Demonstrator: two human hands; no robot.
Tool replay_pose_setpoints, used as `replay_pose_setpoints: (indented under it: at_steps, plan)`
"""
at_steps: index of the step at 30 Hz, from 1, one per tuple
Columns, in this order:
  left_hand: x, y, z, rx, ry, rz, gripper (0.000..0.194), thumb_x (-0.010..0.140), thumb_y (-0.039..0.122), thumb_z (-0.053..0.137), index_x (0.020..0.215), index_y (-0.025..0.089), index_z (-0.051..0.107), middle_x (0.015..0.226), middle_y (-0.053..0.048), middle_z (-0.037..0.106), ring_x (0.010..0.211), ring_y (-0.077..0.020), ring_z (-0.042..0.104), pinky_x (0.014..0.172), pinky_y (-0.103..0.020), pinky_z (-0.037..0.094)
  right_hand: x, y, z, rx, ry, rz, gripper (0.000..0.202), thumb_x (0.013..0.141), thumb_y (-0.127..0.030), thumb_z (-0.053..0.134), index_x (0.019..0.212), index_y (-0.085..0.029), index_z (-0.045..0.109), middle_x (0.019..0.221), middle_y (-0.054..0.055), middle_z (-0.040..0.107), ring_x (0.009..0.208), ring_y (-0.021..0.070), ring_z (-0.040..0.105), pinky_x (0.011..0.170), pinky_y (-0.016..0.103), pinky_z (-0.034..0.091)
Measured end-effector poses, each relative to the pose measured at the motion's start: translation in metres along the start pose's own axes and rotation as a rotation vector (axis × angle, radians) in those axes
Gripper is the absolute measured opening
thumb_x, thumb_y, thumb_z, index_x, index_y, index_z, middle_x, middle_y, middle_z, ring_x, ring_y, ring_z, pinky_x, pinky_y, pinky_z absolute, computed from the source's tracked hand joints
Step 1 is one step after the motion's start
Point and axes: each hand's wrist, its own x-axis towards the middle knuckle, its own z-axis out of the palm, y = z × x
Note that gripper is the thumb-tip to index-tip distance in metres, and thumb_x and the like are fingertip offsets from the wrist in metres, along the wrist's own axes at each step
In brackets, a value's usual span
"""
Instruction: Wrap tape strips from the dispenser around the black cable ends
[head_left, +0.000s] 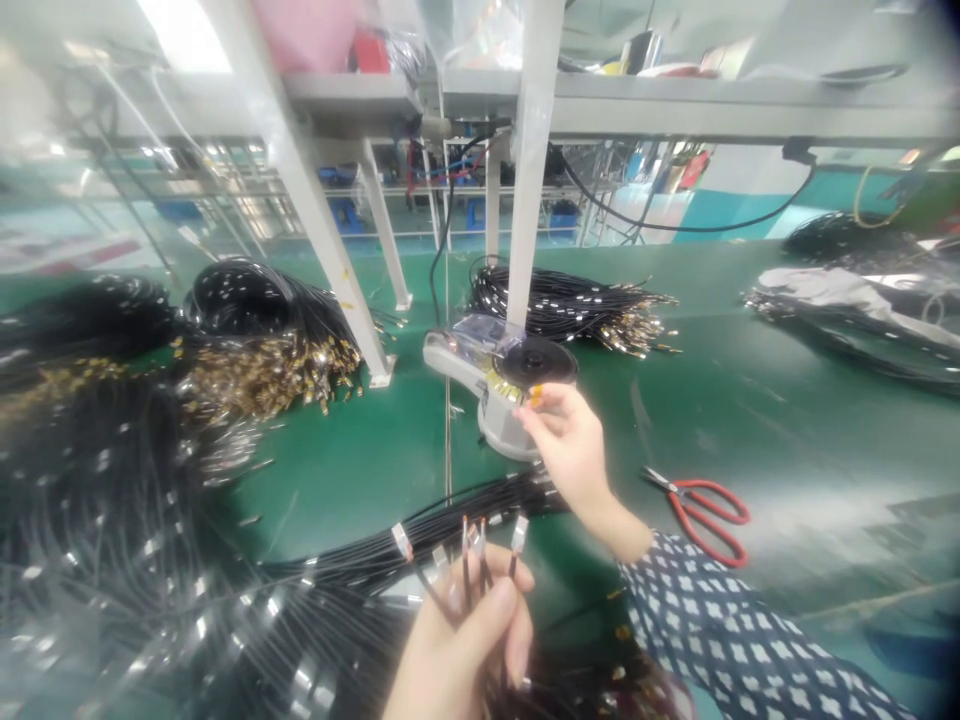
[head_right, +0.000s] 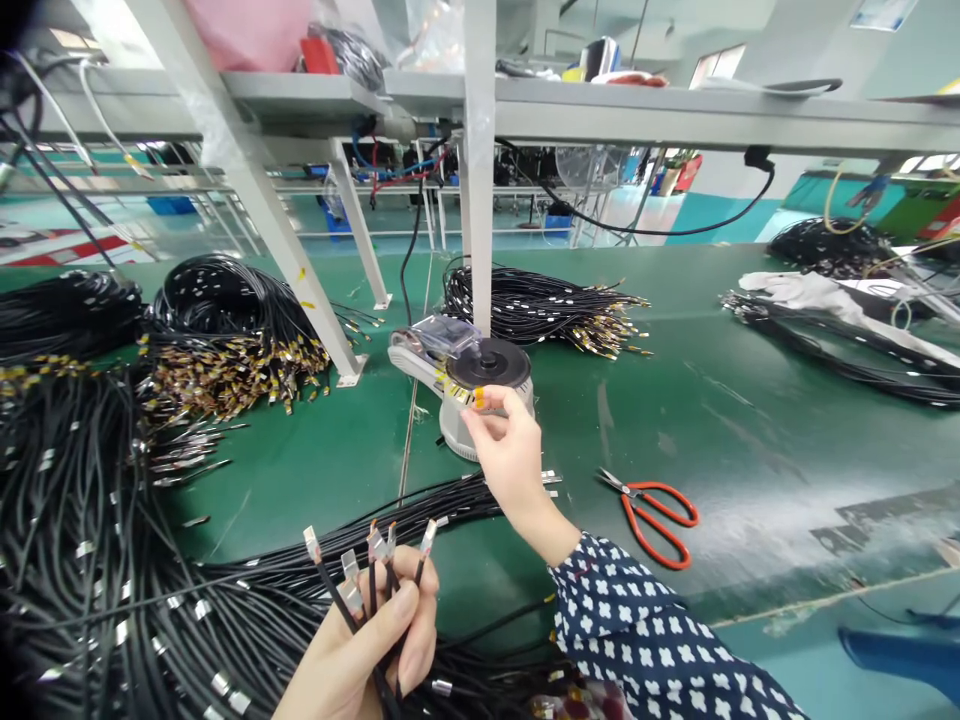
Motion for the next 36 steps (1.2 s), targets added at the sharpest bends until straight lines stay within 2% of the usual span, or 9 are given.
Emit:
replay_pose_setpoints:
  at_steps: [5,13,17,21,23,27,29,32,36]
  plan:
    - [-0.002,0.0,0.0,0.004,0.003,-0.005,0.029,0.08,0.045,0.072,0.083,0.017,0.065,0.044,0.004,0.05,0.042,-0.0058,0.037,0.047,-0.021,0.024,-0.004,0.003,0.004,-0.046,0.021,-0.108,0.025,0.081,-0.026,0.07,0.102,-0.021,0.056,0.109,0.005,0.058,0.091,0.0188,0.072,0.083,0.033,0.06]
    - [0.0,0.0,0.001,-0.001,0.003,-0.004,0.028,0.08,0.044,0.073,0.083,0.017,0.066,0.043,0.004,0.049,0.042,-0.0063,0.037,0.047,-0.022,0.028,0.009,0.001,0.016,-0.073,0.074,-0.167,0.028,0.078,-0.025,0.071,0.102,-0.021,0.057,0.109,0.006,0.058,0.086,0.0174,0.07,0.084,0.035,0.061]
    - [-0.001,0.001,0.001,0.005,0.018,-0.002,0.03,0.079,0.045,0.073,0.083,0.017,0.065,0.043,0.004,0.05,0.041,-0.0061,0.037,0.047,-0.021,0.025,0.017,-0.004,0.021,-0.016,0.126,-0.096,0.027,0.074,-0.023,0.073,0.094,-0.02,0.056,0.099,0.004,0.06,0.078,0.0161,0.07,0.076,0.032,0.062]
    - [-0.004,0.004,0.005,0.057,0.064,0.011,0.034,0.076,0.048,0.075,0.083,0.016,0.065,0.045,0.003,0.052,0.041,-0.0067,0.04,0.046,-0.021,0.023,0.015,-0.026,0.021,0.079,0.126,-0.013,0.027,0.072,-0.02,0.074,0.089,-0.021,0.054,0.085,-0.002,0.058,0.072,0.0149,0.071,0.064,0.026,0.06]
    - [-0.005,0.006,0.008,0.082,0.104,0.012,0.036,0.076,0.048,0.076,0.084,0.015,0.064,0.045,0.002,0.054,0.041,-0.0069,0.041,0.046,-0.021,0.022,0.008,-0.041,0.014,0.167,0.037,0.039,0.029,0.07,-0.019,0.076,0.09,-0.021,0.055,0.083,-0.004,0.057,0.073,0.0137,0.072,0.063,0.022,0.057]
    - [-0.007,0.01,0.014,0.116,0.202,0.062,0.035,0.076,0.047,0.075,0.086,0.015,0.065,0.045,0.002,0.054,0.043,-0.0071,0.041,0.046,-0.02,0.023,-0.014,-0.063,-0.021,0.187,-0.432,0.273,0.02,0.077,-0.026,0.075,0.089,-0.019,0.061,0.091,-0.002,0.063,0.072,0.0107,0.071,0.063,0.019,0.053]
    - [-0.008,0.011,0.016,0.157,0.247,0.09,0.034,0.077,0.046,0.075,0.086,0.015,0.066,0.046,0.003,0.053,0.043,-0.0071,0.041,0.046,-0.02,0.024,-0.025,-0.069,-0.041,0.129,-0.577,0.386,0.019,0.086,-0.037,0.067,0.089,-0.018,0.062,0.092,0.0,0.064,0.075,0.012,0.071,0.065,0.021,0.052]
    - [-0.007,0.012,0.018,0.225,0.27,0.112,0.032,0.075,0.042,0.077,0.087,0.014,0.068,0.048,0.004,0.05,0.044,-0.0072,0.041,0.045,-0.02,0.028,-0.038,-0.077,-0.062,0.024,-0.732,0.441,0.037,0.093,-0.051,0.051,0.087,-0.017,0.064,0.087,0.003,0.067,0.075,0.0149,0.072,0.067,0.024,0.052]
    - [-0.006,0.013,0.024,0.28,0.289,0.121,0.031,0.069,0.034,0.082,0.087,0.013,0.071,0.055,0.003,0.053,0.044,-0.0063,0.043,0.044,-0.02,0.033,-0.047,-0.088,-0.069,-0.142,-0.816,0.405,0.044,0.096,-0.052,0.044,0.079,-0.017,0.064,0.079,0.004,0.068,0.073,0.0159,0.069,0.068,0.026,0.052]
